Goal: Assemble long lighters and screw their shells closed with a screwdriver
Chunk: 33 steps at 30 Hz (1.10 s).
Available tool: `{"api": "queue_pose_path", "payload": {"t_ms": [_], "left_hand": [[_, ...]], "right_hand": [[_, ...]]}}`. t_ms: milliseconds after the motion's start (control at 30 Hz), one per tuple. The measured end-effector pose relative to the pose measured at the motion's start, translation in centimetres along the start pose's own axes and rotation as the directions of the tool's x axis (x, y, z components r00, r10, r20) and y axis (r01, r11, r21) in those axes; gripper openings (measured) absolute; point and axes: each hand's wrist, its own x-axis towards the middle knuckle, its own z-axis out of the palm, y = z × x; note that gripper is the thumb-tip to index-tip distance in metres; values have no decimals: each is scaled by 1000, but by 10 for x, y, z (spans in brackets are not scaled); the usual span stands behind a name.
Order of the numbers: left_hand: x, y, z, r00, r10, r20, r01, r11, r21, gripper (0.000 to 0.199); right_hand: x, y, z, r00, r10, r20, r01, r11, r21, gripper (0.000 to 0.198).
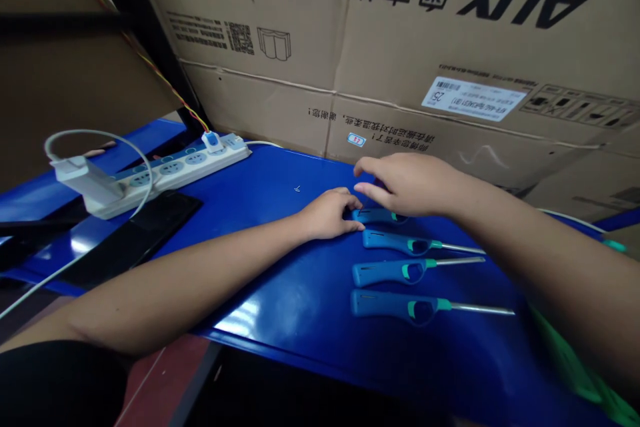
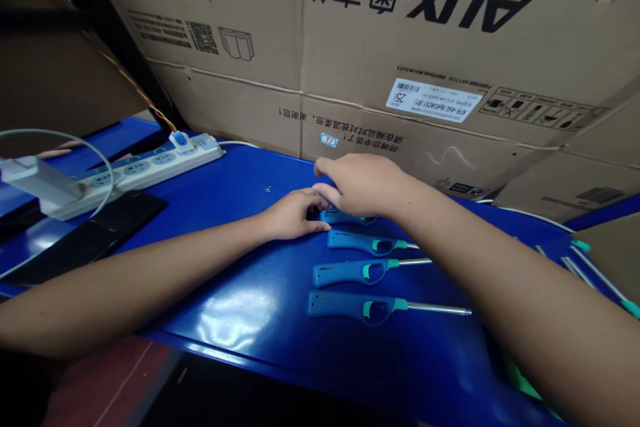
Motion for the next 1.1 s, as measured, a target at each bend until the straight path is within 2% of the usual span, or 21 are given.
{"api": "queue_pose_path", "payload": {"t_ms": [67,100,200,267,367,433,533,600,700,767,833,933,1033,1100], "left_hand": [[-1,0,0,1000,18,0,-18,1000,1,39],[-1,0,0,1000,28,-3,-28,1000,4,39],[-2,0,0,998,63,-12,-62,998,9,35],[-2,-1,0,996,85,-9,-85,996,0,33],[-2,-2,0,995,96,1,-96,995,-13,33],[-2,-2,0,995,98,0,-98,995,-13,35],[-2,-2,-1,994,112,3,-112,994,-3,35],[-3,-1,-1,993,119,7,-119,993,-1,33],[-3,-1,1,994,112,-21,-113,992,-50,32],[-3,-1,2,996,75,-54,-81,991,-105,34],[-4,-1,2,997,34,-69,-44,989,-141,35],[-4,0,1,998,24,-64,-33,991,-131,32],[-3,1,0,997,40,-58,-46,994,-96,28],[-3,1,0,998,44,-54,-48,996,-81,28]], "right_hand": [[-1,-2,-1,996,89,15,-88,995,-51,33],[-1,-2,-1,997,70,23,-69,997,-25,30],[-5,-2,-3,991,-132,6,130,980,154,37],[-8,-1,-4,984,-181,1,178,968,179,40],[-9,-1,-3,999,-43,29,42,999,29,31],[-9,-1,-2,1000,7,7,-7,1000,3,32],[-10,1,-1,993,-117,-17,118,979,164,35],[-11,2,-3,983,-184,-3,181,965,189,43],[-10,0,-4,998,-50,26,50,999,0,33],[-10,-1,-5,999,28,19,-27,998,-60,36],[-10,0,-4,999,-39,23,38,999,33,36],[-12,2,-3,990,-142,22,137,977,164,55],[-13,3,-3,1000,-2,-9,3,999,46,47],[-13,3,-4,1000,11,-2,-11,1000,26,40]]}}
